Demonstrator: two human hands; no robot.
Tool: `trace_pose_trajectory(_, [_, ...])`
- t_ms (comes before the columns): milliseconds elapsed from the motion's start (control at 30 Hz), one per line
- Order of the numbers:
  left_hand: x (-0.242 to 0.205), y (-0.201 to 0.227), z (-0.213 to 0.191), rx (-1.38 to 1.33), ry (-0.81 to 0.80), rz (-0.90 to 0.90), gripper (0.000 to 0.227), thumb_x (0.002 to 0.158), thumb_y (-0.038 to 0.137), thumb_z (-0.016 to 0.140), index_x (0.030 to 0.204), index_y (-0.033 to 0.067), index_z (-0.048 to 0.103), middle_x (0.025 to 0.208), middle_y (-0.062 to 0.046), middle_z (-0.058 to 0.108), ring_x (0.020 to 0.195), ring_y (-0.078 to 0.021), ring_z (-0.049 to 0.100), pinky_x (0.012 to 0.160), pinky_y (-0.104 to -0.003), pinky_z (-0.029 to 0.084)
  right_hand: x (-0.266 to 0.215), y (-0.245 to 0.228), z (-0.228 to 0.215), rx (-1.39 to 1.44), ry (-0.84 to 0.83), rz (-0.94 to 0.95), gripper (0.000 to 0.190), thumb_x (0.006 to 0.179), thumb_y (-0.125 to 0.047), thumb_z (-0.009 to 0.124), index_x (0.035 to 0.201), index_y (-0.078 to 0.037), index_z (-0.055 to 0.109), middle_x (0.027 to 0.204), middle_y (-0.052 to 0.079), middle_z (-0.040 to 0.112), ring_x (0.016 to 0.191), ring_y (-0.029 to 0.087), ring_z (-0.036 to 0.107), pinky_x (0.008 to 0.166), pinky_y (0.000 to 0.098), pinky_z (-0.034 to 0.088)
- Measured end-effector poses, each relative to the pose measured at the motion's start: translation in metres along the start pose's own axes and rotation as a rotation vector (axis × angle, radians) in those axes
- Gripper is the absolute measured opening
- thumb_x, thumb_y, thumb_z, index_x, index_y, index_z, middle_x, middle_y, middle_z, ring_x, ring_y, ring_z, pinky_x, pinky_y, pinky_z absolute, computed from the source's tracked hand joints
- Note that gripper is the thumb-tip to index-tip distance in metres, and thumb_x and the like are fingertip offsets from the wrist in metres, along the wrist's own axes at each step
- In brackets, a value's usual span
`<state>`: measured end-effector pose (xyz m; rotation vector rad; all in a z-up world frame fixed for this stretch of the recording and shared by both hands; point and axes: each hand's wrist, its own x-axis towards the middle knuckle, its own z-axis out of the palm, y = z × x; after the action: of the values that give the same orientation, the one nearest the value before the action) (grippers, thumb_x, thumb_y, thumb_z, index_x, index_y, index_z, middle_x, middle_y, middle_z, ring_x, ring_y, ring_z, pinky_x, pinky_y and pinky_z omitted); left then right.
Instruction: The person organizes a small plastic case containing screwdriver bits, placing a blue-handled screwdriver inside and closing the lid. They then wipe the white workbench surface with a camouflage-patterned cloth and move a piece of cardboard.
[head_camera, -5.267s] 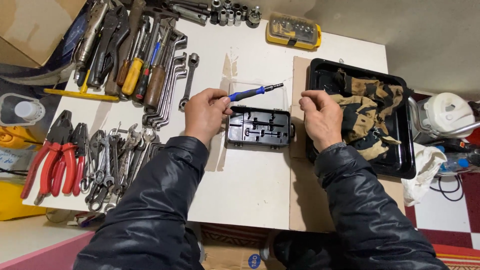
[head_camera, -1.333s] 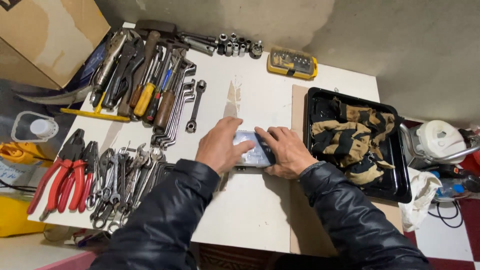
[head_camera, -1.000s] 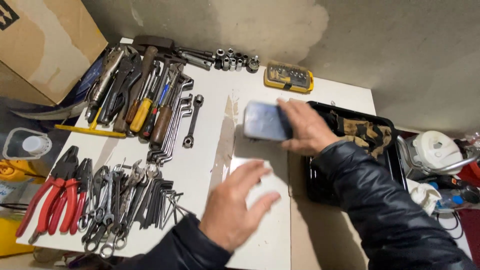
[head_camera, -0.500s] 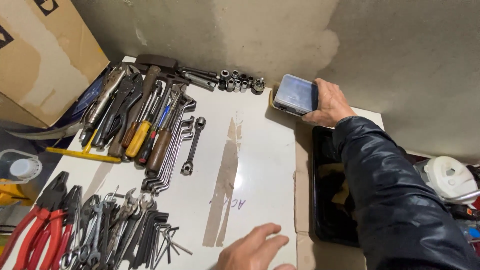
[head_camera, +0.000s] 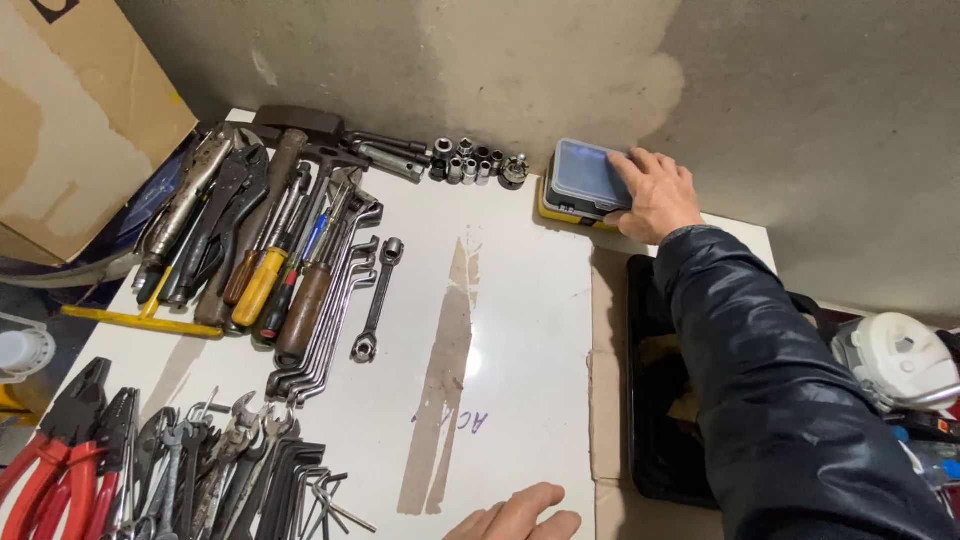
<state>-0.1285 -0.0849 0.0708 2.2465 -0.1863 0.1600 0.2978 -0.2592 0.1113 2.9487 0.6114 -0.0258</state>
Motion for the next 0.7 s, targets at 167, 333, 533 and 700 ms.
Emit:
trace_pose_trajectory(167, [0.003,-0.002,-0.008,-0.034,-0.21,0.038,0.034,0.095,0.044,0.055,0.122,0.0253,0.063,0.135,0.006,0.057,0.086,-0.0224,0.063,0.067,-0.039,0.048,-0.012,0.011,0.012,-0.127,0.158,-0.043,0.094,0.067,-0.042,0.086,0.149,-0.021,0.044,0.153,0.02,0.041,0.137,0.04,0.038,0.109,0.0521,0.03])
trace_pose_trajectory(333, [0.006,0.014,-0.014,0.021,0.146,0.123,0.031,0.093,0.045,0.06,0.109,0.0222,0.073,0.115,0.004,0.071,0.063,-0.0221,0.062,0.049,-0.038,0.05,-0.061,0.024,-0.012,-0.082,0.276,-0.1,0.072,0.074,-0.039,0.08,0.137,-0.016,0.055,0.14,0.023,0.049,0.122,0.045,0.05,0.103,0.0563,0.035])
trace_pose_trajectory(533, [0.004,-0.006,-0.006,0.005,-0.096,0.259,0.042,0.096,0.042,0.063,0.122,0.0092,0.068,0.133,-0.013,0.06,0.09,-0.0304,0.067,0.065,-0.05,0.058,-0.172,0.023,-0.058,0.074,0.082,0.068,0.072,0.085,-0.051,0.067,0.146,-0.016,0.05,0.155,0.022,0.039,0.13,0.046,0.049,0.105,0.0599,0.038])
trace_pose_trajectory(700, [0.007,-0.001,-0.015,-0.017,-0.087,0.273,0.045,0.085,0.029,0.079,0.121,0.006,0.067,0.129,-0.017,0.062,0.098,-0.0329,0.069,0.069,-0.051,0.059,-0.269,0.011,-0.064,0.207,0.035,0.137,0.086,0.074,-0.063,0.071,0.145,-0.017,0.053,0.155,0.02,0.042,0.133,0.042,0.049,0.107,0.0558,0.042])
